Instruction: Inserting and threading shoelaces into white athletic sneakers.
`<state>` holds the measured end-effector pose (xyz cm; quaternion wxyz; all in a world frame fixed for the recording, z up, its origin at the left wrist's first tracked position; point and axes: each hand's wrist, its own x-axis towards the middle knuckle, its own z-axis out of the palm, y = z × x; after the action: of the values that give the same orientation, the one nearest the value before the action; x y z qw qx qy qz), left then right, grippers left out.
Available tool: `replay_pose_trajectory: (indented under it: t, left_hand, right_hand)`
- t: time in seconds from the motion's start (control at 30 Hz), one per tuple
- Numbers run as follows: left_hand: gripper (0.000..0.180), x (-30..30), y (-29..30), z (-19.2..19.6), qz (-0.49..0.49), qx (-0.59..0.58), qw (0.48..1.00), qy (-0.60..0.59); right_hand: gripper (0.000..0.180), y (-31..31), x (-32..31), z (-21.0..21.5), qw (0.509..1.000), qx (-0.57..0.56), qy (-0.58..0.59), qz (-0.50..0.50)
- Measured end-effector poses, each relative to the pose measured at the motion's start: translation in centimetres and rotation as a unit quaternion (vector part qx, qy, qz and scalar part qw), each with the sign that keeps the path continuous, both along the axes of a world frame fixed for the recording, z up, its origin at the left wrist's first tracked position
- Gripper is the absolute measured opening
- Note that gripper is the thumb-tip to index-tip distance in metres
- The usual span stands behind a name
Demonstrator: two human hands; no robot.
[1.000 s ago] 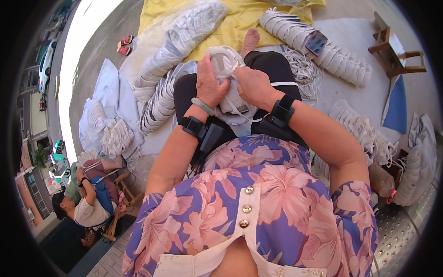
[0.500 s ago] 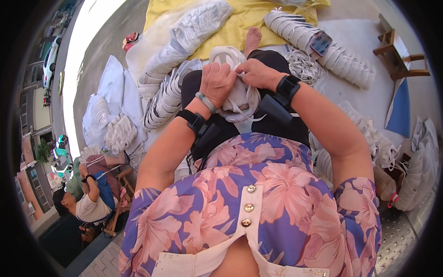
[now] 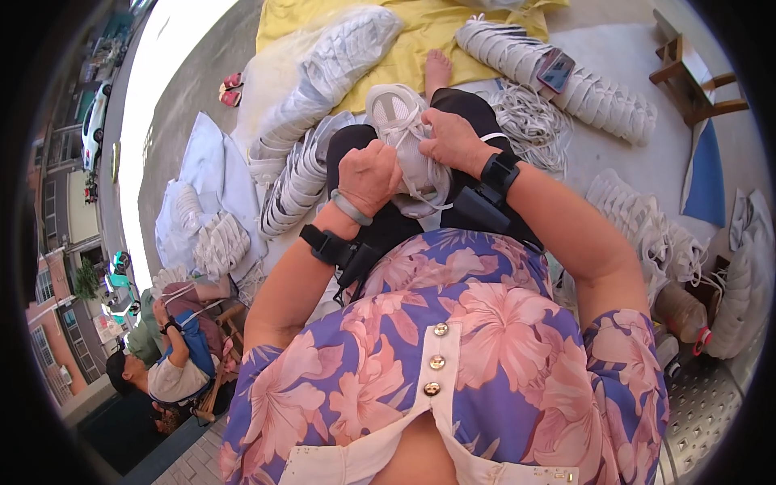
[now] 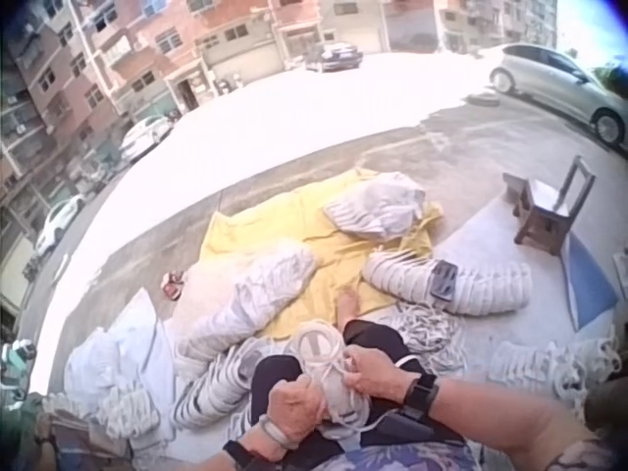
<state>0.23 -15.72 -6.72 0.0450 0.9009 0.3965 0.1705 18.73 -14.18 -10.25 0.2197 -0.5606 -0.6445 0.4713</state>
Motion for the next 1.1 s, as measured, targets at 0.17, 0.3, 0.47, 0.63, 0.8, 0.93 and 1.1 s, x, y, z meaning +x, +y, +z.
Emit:
replay_pose_trajectory:
  t: [0.17, 0.3, 0.47, 0.63, 0.8, 0.93, 1.1]
  left_hand:
    - [0.018, -14.4, -5.4, -1.0, 0.264, 0.011, 0.964, 0.012]
    - [0.024, -25.5, -12.0, -0.2, 0.484, -0.018, 0.875, 0.005]
    - [0.021, -20.5, -10.5, -1.7, 0.441, -0.161, 0.864, -0.181]
    - [0.010, -9.2, -3.5, -2.1, 0.306, -0.247, 0.866, -0.309]
    - [0.019, -1.7, 2.2, -2.3, 0.177, -0.230, 0.928, -0.233]
    - [0.035, 1.4, 4.4, -3.0, 0.231, -0.252, 0.932, -0.116]
    - [0.029, 2.1, 4.7, -3.3, 0.218, -0.277, 0.918, -0.179]
  right_hand:
    - [0.048, -1.8, 0.6, 1.2, 0.994, 0.036, -0.092, -0.050]
    - [0.040, -1.8, -0.1, -1.2, 0.995, 0.054, -0.063, -0.052]
    - [0.036, -2.8, -2.2, -0.3, 0.992, 0.071, -0.098, -0.038]
    - [0.035, -3.4, -3.5, -0.6, 0.984, 0.134, -0.115, -0.027]
    - [0.039, -3.4, -3.7, -0.5, 0.989, 0.111, -0.098, -0.015]
    - [0.042, -3.4, -3.5, -0.4, 0.993, 0.090, -0.069, -0.019]
    - [0.044, -3.4, -3.5, -0.2, 0.995, 0.067, -0.069, -0.017]
